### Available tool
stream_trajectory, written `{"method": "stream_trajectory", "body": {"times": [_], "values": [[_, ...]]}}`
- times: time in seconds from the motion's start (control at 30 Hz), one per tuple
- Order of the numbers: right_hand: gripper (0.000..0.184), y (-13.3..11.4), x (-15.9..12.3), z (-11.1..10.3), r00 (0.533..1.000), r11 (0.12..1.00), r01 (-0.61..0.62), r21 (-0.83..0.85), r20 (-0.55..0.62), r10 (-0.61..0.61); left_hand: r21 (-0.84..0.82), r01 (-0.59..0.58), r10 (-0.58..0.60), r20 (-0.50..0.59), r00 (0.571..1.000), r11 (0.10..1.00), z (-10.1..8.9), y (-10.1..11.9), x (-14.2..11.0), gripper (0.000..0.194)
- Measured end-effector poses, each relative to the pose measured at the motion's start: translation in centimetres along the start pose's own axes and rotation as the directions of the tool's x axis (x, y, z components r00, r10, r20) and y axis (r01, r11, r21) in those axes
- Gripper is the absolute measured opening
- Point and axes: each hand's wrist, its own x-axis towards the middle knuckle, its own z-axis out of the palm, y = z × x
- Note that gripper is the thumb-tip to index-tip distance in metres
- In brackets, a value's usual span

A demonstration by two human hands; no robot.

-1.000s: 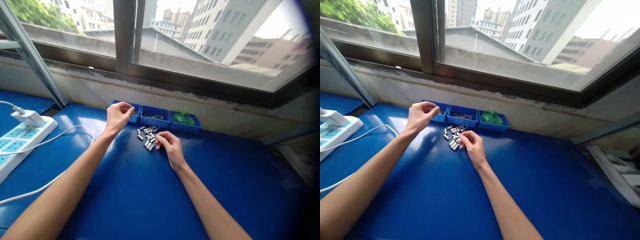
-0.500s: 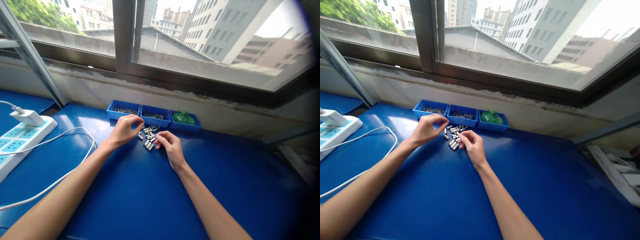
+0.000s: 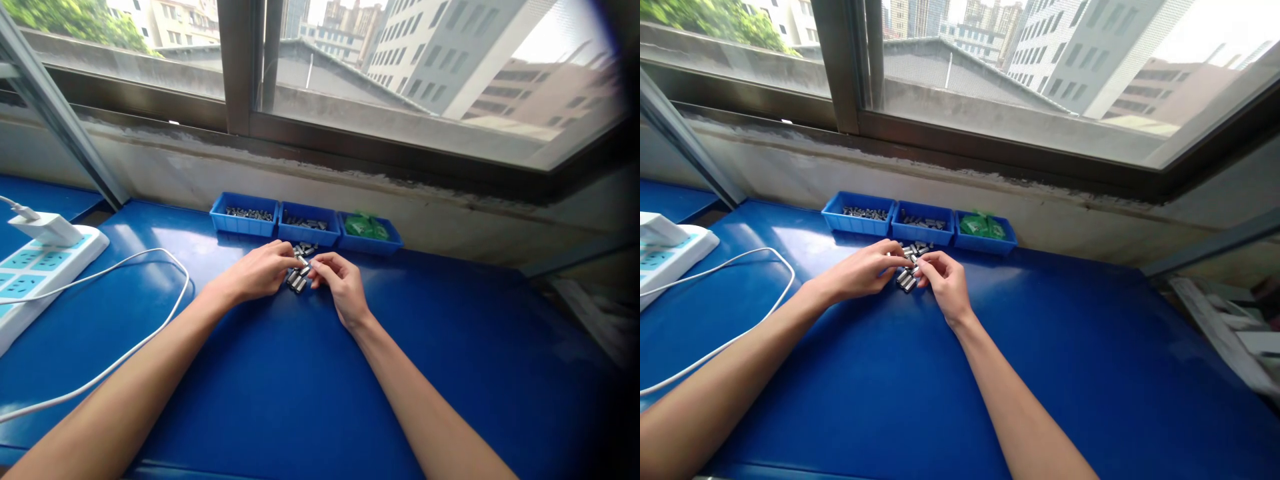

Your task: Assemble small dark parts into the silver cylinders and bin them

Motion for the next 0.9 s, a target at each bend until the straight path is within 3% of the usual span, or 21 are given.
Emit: {"method": "stream_trajectory", "body": {"times": [0.17, 0.43, 0.57, 0.67, 0.77, 0.9], "values": [[0.022, 0.0, 0.0, 0.1, 1.0, 1.0, 0.003, -0.005, 0.001, -0.003, 0.027, -0.021, 0.02, 0.013, 1.0, 0.999, 0.5, -0.4, -0.1, 0.025], [0.022, 0.1, 0.0, 0.0, 1.0, 1.0, 0.006, 0.0, 0.005, -0.006, 0.07, -0.039, 0.038, 0.018, 0.999, 0.997, 0.9, -0.3, 0.3, 0.027], [0.022, 0.2, 0.1, 0.0, 1.0, 1.0, 0.002, 0.003, 0.005, -0.002, 0.012, -0.01, 0.012, -0.114, 0.993, 1.0, 1.0, -0.3, 0.4, 0.025], [0.021, 0.1, 0.1, 0.0, 1.0, 1.0, 0.001, -0.007, -0.003, -0.001, -0.202, 0.074, -0.126, -0.255, 0.959, 0.977, 1.0, 0.0, 0.6, 0.024], [0.021, 0.0, 0.0, 0.1, 1.0, 1.0, -0.004, -0.013, -0.002, 0.004, -0.525, 0.146, -0.327, -0.272, 0.905, 0.839, 0.8, 0.6, 0.8, 0.028], [0.02, -0.1, -0.1, 0.1, 1.0, 1.0, -0.003, -0.013, 0.004, 0.003, -0.836, 0.222, -0.511, -0.078, 0.856, 0.501, 0.3, 1.2, 0.9, 0.044]]}}
